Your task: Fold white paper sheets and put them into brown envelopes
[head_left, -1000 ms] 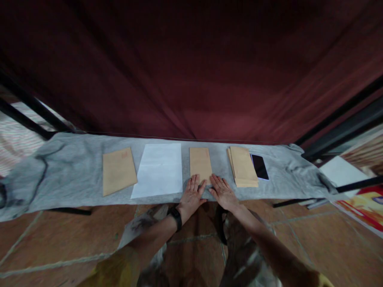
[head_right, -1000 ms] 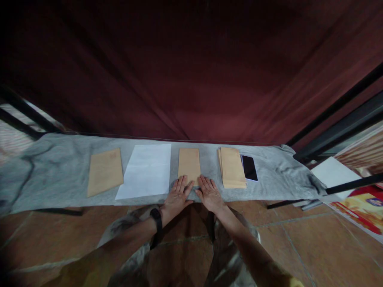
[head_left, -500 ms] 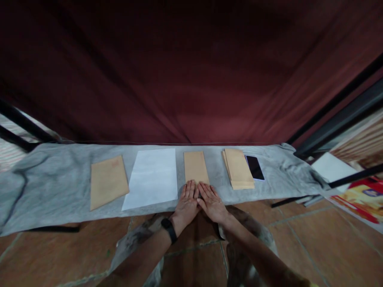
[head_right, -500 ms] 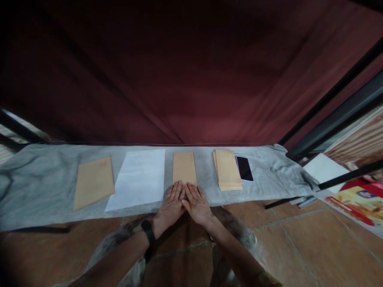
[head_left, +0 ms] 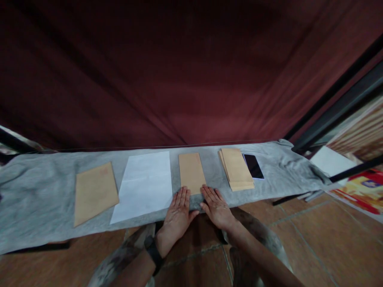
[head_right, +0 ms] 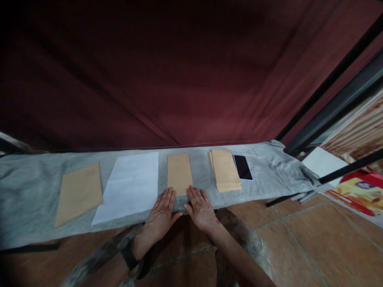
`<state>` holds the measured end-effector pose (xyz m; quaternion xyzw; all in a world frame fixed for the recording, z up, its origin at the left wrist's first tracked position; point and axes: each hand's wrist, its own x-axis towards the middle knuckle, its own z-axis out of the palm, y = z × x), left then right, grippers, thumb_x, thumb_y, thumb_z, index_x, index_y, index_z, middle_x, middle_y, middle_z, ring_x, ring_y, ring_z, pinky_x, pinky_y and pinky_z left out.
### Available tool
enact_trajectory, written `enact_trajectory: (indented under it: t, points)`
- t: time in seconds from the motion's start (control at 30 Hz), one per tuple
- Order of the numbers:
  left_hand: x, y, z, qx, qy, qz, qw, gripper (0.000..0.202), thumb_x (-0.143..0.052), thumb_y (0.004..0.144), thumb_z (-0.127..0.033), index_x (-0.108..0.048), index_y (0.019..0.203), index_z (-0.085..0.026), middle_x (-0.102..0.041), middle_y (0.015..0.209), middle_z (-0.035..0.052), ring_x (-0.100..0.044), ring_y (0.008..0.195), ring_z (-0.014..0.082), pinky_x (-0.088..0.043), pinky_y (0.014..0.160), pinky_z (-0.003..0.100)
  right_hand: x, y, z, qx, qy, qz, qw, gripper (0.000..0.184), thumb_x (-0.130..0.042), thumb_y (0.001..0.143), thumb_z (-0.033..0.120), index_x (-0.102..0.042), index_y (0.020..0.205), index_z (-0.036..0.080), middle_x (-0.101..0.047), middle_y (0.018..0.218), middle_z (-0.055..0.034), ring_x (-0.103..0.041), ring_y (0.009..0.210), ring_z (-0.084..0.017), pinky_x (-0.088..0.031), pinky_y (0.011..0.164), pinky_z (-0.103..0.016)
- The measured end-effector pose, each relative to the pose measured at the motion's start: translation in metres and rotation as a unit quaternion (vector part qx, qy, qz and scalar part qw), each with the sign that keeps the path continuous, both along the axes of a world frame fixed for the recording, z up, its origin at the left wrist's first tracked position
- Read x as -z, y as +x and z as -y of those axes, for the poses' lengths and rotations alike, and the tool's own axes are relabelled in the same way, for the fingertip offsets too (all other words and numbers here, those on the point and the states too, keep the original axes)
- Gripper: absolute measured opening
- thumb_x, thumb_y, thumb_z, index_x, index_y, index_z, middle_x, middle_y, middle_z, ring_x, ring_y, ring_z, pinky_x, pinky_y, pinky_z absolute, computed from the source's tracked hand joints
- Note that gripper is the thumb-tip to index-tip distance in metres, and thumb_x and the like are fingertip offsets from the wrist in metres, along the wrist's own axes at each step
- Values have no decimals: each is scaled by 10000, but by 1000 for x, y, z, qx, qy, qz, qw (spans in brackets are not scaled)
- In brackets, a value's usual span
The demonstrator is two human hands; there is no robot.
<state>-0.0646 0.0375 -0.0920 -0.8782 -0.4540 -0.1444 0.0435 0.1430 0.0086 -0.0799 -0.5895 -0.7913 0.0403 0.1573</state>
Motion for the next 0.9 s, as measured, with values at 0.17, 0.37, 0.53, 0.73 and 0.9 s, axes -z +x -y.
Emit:
enact_trajectory:
  t: [0.17, 0.37, 0.53, 0.73, 0.9]
  points:
    - [-13, 4, -9, 9, 5, 15, 1000, 612, -423, 992, -456, -434, 1445, -45, -461, 1510, 233, -401, 1438, 311, -388, 1156, 514, -6, 2, 0, 13, -35, -16, 999, 558, -351, 1050, 414, -314, 1562, 196, -363, 1589, -89, -340, 1473, -234, -275, 1222, -489]
    - [-25, 28, -28, 66, -7, 23, 998, 550, -344, 1027, -346, -350, 1513, -89, -390, 1577, 157, -304, 1490, 251, -390, 1170, 439, -10, 0, -6, 26, -77, -29, 996, 533, -423, 1018, 333, -391, 1528, 181, -371, 1584, -98, -360, 1462, -252, -274, 1219, -495]
    - [-12, 32, -26, 70, 6, 18, 997, 648, -411, 1006, -442, -301, 1539, -92, -350, 1592, 171, -257, 1507, 262, -343, 1198, 471, -17, 6, -16, 19, -81, -79, 993, 455, -396, 1018, 263, -500, 1456, 202, -486, 1517, -91, -451, 1407, -222, -328, 1196, -488]
    - [-8, 29, -20, 71, 16, 4, 997, 695, -518, 954, -464, -361, 1503, -67, -356, 1586, 190, -268, 1502, 290, -315, 1208, 497, -24, 2, -33, -18, -58, -103, 993, 478, -304, 1067, 355, -470, 1474, 168, -495, 1506, -117, -423, 1426, -203, -361, 1186, -451]
    - [-8, 26, -22, 103, 4, -3, 995, 673, -530, 937, -514, -456, 1435, -66, -413, 1549, 215, -336, 1474, 306, -351, 1180, 522, -17, -5, -53, -33, -54, -27, 998, 490, -335, 1060, 389, -427, 1504, 202, -435, 1547, -115, -378, 1453, -220, -343, 1190, -472]
